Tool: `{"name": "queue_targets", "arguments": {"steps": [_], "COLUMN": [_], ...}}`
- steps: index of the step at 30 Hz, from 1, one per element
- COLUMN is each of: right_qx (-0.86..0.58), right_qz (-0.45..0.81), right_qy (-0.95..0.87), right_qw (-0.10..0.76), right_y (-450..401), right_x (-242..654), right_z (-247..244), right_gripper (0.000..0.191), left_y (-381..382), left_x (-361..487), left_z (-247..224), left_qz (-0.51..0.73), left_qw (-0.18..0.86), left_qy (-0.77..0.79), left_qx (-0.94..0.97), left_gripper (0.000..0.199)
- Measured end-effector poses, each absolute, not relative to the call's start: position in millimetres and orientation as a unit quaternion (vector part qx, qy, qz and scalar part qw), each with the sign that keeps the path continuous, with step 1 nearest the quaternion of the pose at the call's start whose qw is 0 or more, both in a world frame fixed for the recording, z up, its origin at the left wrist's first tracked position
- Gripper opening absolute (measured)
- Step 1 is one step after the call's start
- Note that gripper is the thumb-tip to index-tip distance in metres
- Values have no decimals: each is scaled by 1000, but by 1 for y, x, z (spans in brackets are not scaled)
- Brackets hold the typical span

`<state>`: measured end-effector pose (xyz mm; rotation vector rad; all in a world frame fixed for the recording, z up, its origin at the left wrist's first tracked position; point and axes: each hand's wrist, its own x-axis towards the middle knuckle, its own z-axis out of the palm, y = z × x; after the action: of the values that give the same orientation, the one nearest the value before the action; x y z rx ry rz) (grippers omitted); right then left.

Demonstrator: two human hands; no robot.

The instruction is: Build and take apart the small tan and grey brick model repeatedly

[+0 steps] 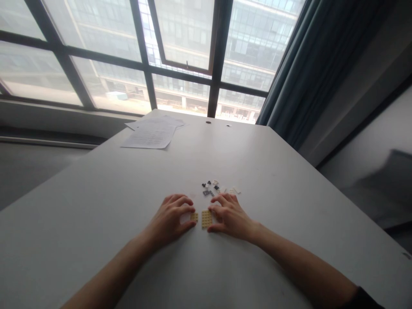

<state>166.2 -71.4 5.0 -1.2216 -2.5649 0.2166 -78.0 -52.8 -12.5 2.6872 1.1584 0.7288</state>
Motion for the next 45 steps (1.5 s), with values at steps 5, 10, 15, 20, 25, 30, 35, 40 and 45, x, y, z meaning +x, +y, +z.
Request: {"name": "queue_targets", "arguments": {"steps": [5,10,15,20,25,30,35,40,45], "right_qx": [-431,-432,-435,-435,-435,-434,-433,-432,-435], "right_qz": [77,70,59,52,46,42,43,46,53], "right_qy": [-887,-887,-888,-888,-888,-887,-886,-886,-884], "right_qw": [144,148,140,142,142,149,160,165,165], "right_y": [-73,-72,-74,-75,-75,-77,-78,-77,-77], "right_x": [165,162,158,152,146,143,144,144,143], "right_z": [3,2,2,3,2,1,0,0,-1], "right_gripper": [50,47,46,45,45,43,43,43,46], "left_y": [-52,-54,-55,-52,-49,-49,-49,-49,-49], "left_x": [-79,-77,-78,-88,-95,-96,-96,-97,-97], "left_z": [-14,-13,-10,-11,-13,-12,-11,-12,-10], "left_qz": [250,252,258,248,256,257,248,230,231], "left_qw": [64,61,56,56,56,55,50,45,49], "left_qy": [376,385,385,388,398,401,402,405,404], "left_qx": [890,886,884,886,879,877,880,884,883], "left_gripper": [17,15,12,14,15,17,17,18,17]}}
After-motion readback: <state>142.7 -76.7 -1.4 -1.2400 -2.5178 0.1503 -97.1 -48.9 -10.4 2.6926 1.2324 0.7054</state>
